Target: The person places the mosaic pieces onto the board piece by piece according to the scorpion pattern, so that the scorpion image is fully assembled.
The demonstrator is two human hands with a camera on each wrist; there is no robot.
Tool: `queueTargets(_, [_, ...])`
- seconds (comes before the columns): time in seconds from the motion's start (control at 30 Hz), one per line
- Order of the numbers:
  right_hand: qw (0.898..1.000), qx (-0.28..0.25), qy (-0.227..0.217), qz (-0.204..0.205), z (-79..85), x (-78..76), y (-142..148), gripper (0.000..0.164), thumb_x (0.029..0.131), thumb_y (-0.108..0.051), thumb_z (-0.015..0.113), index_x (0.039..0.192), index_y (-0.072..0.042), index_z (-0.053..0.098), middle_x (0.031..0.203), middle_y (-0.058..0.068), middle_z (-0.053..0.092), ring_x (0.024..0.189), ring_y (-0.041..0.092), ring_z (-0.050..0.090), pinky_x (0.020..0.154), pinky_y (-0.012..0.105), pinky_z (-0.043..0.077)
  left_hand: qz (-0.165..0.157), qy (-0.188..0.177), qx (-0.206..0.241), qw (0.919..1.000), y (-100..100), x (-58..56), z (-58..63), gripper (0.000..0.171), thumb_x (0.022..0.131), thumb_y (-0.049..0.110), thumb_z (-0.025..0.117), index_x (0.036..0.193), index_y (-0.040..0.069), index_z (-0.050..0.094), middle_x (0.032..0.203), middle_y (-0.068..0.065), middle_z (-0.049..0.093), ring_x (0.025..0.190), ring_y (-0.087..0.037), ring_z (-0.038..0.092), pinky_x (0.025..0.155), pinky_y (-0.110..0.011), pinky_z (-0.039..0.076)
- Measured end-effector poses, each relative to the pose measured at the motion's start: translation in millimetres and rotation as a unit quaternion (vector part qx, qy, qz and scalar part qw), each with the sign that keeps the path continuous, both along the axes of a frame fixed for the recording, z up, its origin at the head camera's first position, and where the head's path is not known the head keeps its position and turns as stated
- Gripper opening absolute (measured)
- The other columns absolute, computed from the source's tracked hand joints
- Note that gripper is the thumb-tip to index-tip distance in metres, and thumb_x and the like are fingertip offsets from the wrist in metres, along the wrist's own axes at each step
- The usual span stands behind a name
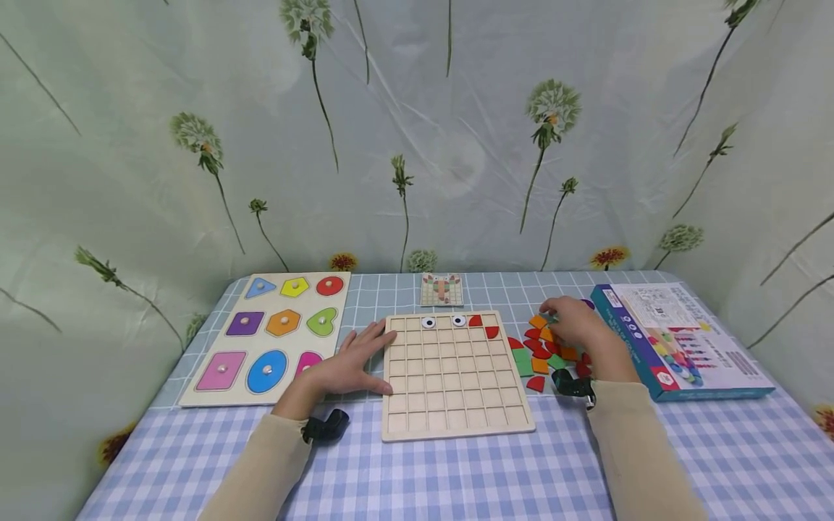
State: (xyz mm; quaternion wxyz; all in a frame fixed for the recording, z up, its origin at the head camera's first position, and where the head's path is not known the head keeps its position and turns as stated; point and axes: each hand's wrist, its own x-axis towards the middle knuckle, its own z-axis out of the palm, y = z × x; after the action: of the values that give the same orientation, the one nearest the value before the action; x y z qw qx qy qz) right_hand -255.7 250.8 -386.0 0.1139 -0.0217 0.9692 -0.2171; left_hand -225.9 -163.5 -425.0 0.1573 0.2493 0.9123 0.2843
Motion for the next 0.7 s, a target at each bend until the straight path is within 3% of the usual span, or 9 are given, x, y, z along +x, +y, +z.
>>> queueTargets(0.17, [1.0,0.022,0.017,-0.003,-6.0,3.2,3,0.046,0.089,-0.003,0.068,0.133,-0.001,0.059,0.135,0.03,0.053,0.114,0.043,0.055,0.098,0.059,0.052,0.001,0.004,0.001,1.0,0,-0.2,-0.4,0.102,0.077,0.046,0.083,0.158,0.017,0.03,0.171,-0.009,0.006,0.158,-0.033,0.0,0.126,-0.057,-0.005])
queueTargets(0.7, [0.999,-0.007,0.045,-0.004,-18.4,2.7,21,0.036,0.093,-0.007,0.066,0.129,-0.004,0.063,0.13,0.027,0.056,0.113,0.041,0.054,0.101,0.06,0.048,0.009,0.004,-0.008,0.9999,1,-1.1,-0.3,0.102,0.076,0.046,0.084,0.158,0.019,0.03,0.171,-0.008,0.005,0.158,-0.031,0.002,0.127,-0.056,-0.005])
